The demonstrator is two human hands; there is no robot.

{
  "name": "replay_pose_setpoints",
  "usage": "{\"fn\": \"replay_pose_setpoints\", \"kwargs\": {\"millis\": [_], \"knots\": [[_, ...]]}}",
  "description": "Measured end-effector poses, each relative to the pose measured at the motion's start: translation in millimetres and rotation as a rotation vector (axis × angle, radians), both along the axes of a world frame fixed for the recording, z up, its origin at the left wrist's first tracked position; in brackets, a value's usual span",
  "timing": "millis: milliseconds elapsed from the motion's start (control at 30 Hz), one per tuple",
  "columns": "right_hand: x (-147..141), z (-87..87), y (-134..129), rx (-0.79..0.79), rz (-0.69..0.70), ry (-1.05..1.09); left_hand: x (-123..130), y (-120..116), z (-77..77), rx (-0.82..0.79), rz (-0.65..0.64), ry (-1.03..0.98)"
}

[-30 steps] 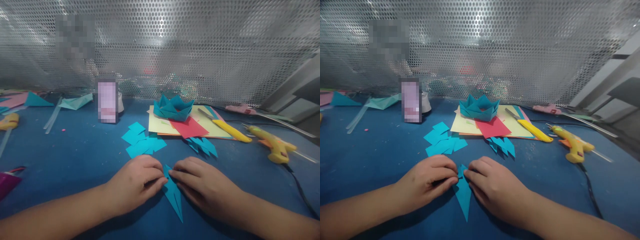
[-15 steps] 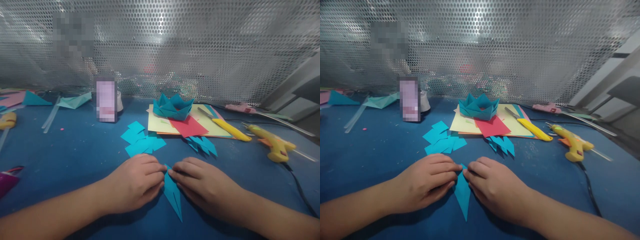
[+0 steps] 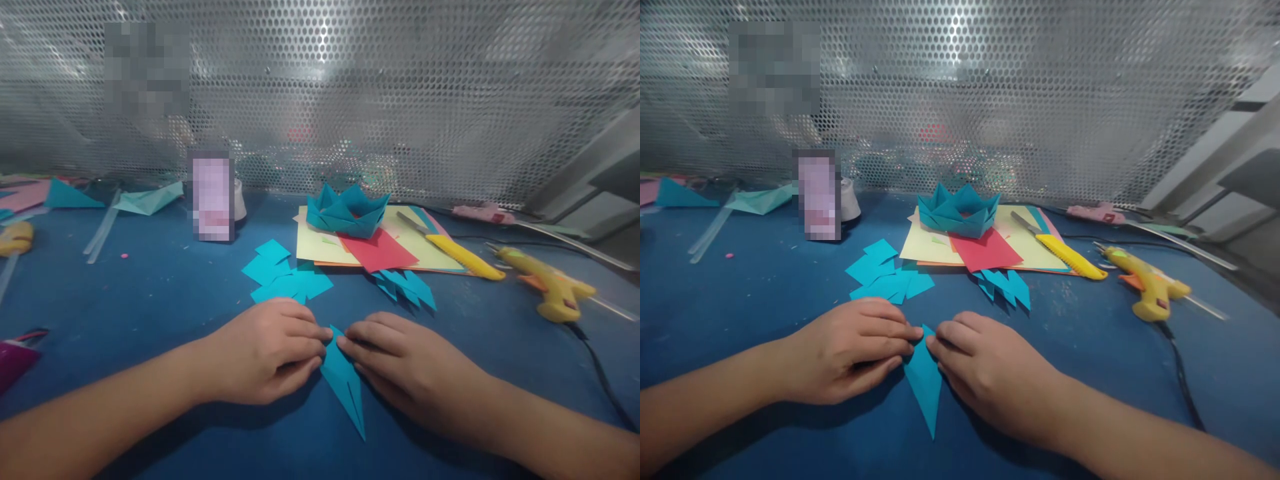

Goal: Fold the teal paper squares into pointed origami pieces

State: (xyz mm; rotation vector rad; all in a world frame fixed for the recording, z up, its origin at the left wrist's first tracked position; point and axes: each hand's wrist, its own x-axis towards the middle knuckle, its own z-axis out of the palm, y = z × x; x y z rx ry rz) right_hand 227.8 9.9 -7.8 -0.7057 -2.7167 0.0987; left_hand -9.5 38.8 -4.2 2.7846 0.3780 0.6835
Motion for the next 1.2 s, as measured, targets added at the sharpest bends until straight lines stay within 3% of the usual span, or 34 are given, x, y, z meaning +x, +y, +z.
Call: {"fn": "replay_pose_setpoints", "kwargs": {"millis": [1200], "knots": [[-0.4,-2.2,0.6,0.077,0.033,-0.105,-2.7,3.1,-2.8,0.017,0.028,0.041]]}}
